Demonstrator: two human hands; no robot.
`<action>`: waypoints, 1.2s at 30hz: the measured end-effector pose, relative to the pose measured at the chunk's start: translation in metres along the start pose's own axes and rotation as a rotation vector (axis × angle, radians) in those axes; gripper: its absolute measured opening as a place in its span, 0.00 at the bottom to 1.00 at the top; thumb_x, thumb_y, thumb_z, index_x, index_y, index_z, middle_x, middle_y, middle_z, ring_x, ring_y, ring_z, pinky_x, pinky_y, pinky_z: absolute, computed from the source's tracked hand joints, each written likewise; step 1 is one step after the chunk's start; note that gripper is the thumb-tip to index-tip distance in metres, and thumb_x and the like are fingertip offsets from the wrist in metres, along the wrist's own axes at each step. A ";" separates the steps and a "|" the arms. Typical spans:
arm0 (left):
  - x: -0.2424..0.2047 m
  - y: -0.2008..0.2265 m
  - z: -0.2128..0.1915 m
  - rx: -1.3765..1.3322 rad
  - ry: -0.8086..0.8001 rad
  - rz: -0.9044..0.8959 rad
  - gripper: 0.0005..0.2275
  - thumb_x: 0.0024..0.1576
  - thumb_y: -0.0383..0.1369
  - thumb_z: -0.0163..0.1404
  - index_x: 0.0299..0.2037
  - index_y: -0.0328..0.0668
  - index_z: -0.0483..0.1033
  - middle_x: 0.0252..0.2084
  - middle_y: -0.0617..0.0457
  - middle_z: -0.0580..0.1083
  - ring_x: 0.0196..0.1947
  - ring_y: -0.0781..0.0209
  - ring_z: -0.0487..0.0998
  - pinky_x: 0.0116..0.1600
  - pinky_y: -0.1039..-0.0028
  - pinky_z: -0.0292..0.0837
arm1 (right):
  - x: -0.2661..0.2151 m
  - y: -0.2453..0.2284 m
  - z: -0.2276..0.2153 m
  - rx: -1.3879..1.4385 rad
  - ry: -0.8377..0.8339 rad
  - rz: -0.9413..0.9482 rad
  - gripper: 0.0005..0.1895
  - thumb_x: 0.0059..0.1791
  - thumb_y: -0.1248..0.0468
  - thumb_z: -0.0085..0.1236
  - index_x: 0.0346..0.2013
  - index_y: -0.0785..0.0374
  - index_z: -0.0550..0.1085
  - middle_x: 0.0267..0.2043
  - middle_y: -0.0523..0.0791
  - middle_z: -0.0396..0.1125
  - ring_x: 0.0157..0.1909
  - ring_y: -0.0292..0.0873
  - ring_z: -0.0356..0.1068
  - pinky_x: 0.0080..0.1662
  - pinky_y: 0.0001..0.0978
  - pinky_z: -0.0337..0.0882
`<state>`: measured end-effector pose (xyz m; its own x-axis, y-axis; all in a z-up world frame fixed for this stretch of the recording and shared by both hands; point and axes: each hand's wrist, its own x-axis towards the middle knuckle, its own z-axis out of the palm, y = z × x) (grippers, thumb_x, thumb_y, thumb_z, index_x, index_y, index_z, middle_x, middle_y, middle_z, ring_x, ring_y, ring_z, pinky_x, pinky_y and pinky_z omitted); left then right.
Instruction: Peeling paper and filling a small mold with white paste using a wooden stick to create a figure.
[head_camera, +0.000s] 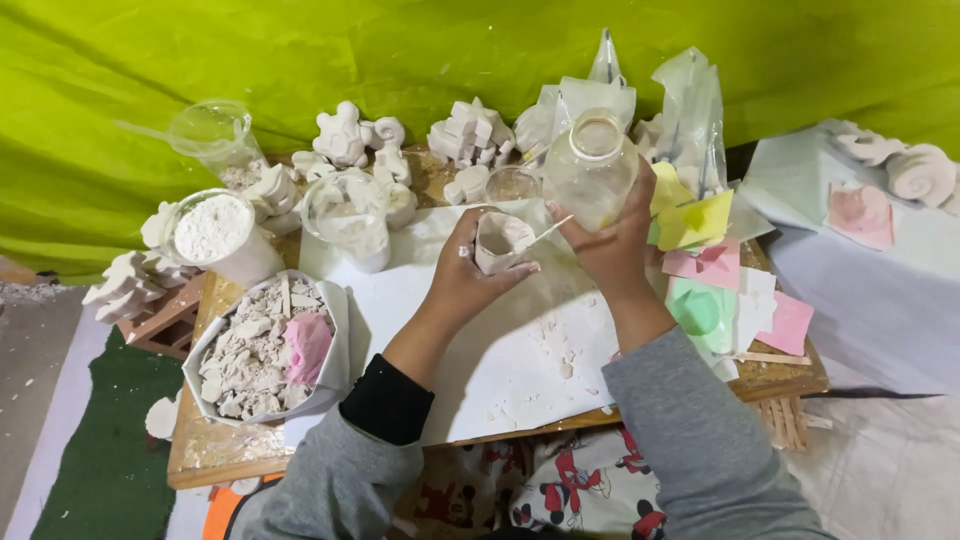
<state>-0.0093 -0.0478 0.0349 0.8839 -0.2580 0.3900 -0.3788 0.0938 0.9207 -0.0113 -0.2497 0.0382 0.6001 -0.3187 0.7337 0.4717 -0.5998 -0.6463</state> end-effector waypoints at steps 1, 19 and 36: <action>-0.002 -0.004 0.002 -0.004 -0.006 -0.011 0.29 0.42 0.30 0.71 0.53 0.42 0.69 0.48 0.43 0.75 0.53 0.50 0.77 0.59 0.60 0.70 | -0.002 0.001 0.000 -0.008 -0.001 0.011 0.54 0.35 0.69 0.81 0.68 0.65 0.56 0.58 0.61 0.60 0.61 0.68 0.66 0.65 0.58 0.64; -0.013 -0.002 0.000 -0.030 0.015 0.097 0.30 0.41 0.30 0.72 0.51 0.38 0.67 0.49 0.40 0.74 0.52 0.45 0.78 0.58 0.56 0.71 | 0.022 0.036 -0.025 -0.417 0.108 -0.660 0.26 0.50 0.50 0.68 0.58 0.55 0.71 0.58 0.54 0.67 0.59 0.63 0.66 0.60 0.58 0.56; -0.009 -0.011 -0.007 -0.001 -0.002 0.062 0.28 0.42 0.30 0.71 0.51 0.38 0.69 0.43 0.41 0.76 0.45 0.47 0.79 0.53 0.58 0.73 | 0.018 0.024 -0.029 -0.440 0.061 -0.685 0.25 0.46 0.60 0.75 0.54 0.47 0.72 0.60 0.51 0.68 0.63 0.63 0.61 0.60 0.60 0.51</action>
<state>-0.0107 -0.0395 0.0215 0.8583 -0.2537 0.4460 -0.4323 0.1108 0.8949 -0.0081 -0.2914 0.0426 0.2285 0.1913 0.9546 0.4163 -0.9055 0.0819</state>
